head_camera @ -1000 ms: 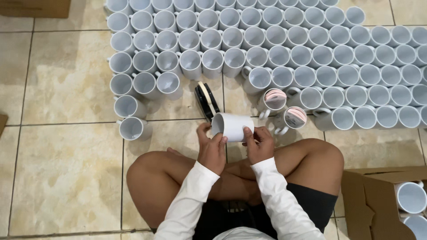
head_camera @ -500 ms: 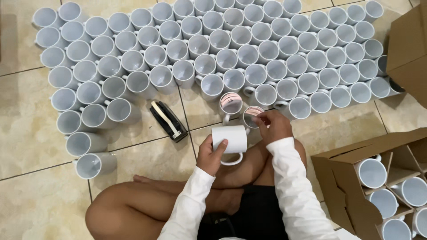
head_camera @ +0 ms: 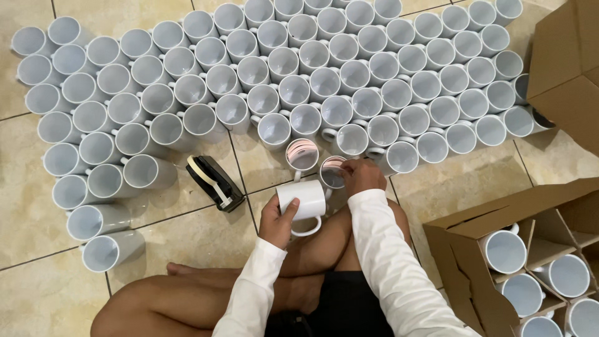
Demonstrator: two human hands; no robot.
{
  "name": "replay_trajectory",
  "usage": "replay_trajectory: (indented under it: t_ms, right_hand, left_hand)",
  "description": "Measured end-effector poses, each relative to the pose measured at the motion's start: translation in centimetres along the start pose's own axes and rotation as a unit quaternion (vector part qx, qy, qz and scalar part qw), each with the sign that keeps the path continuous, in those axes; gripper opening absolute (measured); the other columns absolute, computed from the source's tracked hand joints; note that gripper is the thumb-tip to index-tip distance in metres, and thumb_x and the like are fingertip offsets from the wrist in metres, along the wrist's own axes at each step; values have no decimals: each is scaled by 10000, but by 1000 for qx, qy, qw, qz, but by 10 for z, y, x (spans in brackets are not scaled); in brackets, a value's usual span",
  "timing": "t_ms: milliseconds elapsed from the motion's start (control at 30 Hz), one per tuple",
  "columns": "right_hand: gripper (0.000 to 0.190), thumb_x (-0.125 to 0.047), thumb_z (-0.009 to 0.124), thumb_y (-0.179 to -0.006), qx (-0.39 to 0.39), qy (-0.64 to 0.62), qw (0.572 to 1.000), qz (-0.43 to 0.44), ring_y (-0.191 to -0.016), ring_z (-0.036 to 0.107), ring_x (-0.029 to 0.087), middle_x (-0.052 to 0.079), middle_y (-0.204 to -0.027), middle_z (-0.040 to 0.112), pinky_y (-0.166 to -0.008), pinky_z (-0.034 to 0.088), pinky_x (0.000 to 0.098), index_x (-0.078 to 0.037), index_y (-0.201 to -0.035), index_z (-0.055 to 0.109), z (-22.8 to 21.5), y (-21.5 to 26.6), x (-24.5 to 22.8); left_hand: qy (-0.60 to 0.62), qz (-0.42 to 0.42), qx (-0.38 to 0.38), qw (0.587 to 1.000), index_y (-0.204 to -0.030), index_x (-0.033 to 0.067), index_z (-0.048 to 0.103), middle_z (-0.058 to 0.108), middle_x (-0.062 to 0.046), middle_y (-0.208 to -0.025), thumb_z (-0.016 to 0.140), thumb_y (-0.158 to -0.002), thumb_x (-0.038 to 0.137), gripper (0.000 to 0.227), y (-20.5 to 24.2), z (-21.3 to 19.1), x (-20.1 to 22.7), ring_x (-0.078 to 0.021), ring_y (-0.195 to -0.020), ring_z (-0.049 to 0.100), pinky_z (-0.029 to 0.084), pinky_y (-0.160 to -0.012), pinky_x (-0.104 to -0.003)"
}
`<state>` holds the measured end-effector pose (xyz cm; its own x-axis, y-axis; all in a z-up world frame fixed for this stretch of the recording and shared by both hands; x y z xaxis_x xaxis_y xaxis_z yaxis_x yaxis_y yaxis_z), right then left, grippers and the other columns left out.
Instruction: The person sits on the floor and wraps pink paper labels around white mugs, securing them with a stapler. They then place the labeled mugs into a cardboard box with dividers. The process is repeated for several mugs.
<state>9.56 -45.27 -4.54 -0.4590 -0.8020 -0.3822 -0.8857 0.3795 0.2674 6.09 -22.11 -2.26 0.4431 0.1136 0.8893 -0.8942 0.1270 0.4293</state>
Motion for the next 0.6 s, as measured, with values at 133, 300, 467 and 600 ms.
replay_trajectory:
  t_ms: [133,300,467,600]
  right_hand:
    - [209,-250,712,-819,43,-18,999,-7,-923,668,245,26,-869,680,-818,555,395,-262,-1028,701,0,9,6]
    - [110,-254,703,-819,82,-47,995,-39,-908,679,259,0,-864,720,-820,549,409,-275,-926,688,2,12,10]
    - [55,-229,727,-808,178,-43,975,-127,-873,670,242,-11,-852,698,-799,544,368,-253,-835,686,9,11,14]
    - [58,-242,760,-788,275,-30,940,-201,-804,644,266,10,-752,643,-754,533,373,-234,-814,709,16,10,22]
  left_hand:
    - [-4,0,0,1000,-1030,-40,624,676,-124,-881,670,-883,131,230,-1,4,4,-189,-845,593,515,-818,-355]
    - [23,1,10,1000,-1048,-32,631,696,-128,-909,658,-887,120,224,-4,2,-3,-175,-861,605,522,-828,-348]
    - [34,18,14,999,-1049,-44,627,689,-131,-923,651,-888,103,220,-1,-6,-4,-176,-878,596,520,-838,-351]
    - [53,24,17,998,-1065,-41,625,683,-127,-914,656,-879,87,227,1,-13,-8,-176,-866,602,527,-831,-352]
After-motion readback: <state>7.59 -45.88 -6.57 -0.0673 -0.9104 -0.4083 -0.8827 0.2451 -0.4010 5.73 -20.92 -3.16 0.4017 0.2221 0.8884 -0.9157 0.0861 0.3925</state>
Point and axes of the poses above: each hand's wrist, its own y-axis away from the middle knuckle, its own z-axis out of the palm, x = y × z, the point moved 2 cm from there along -y, towards the middle knuckle
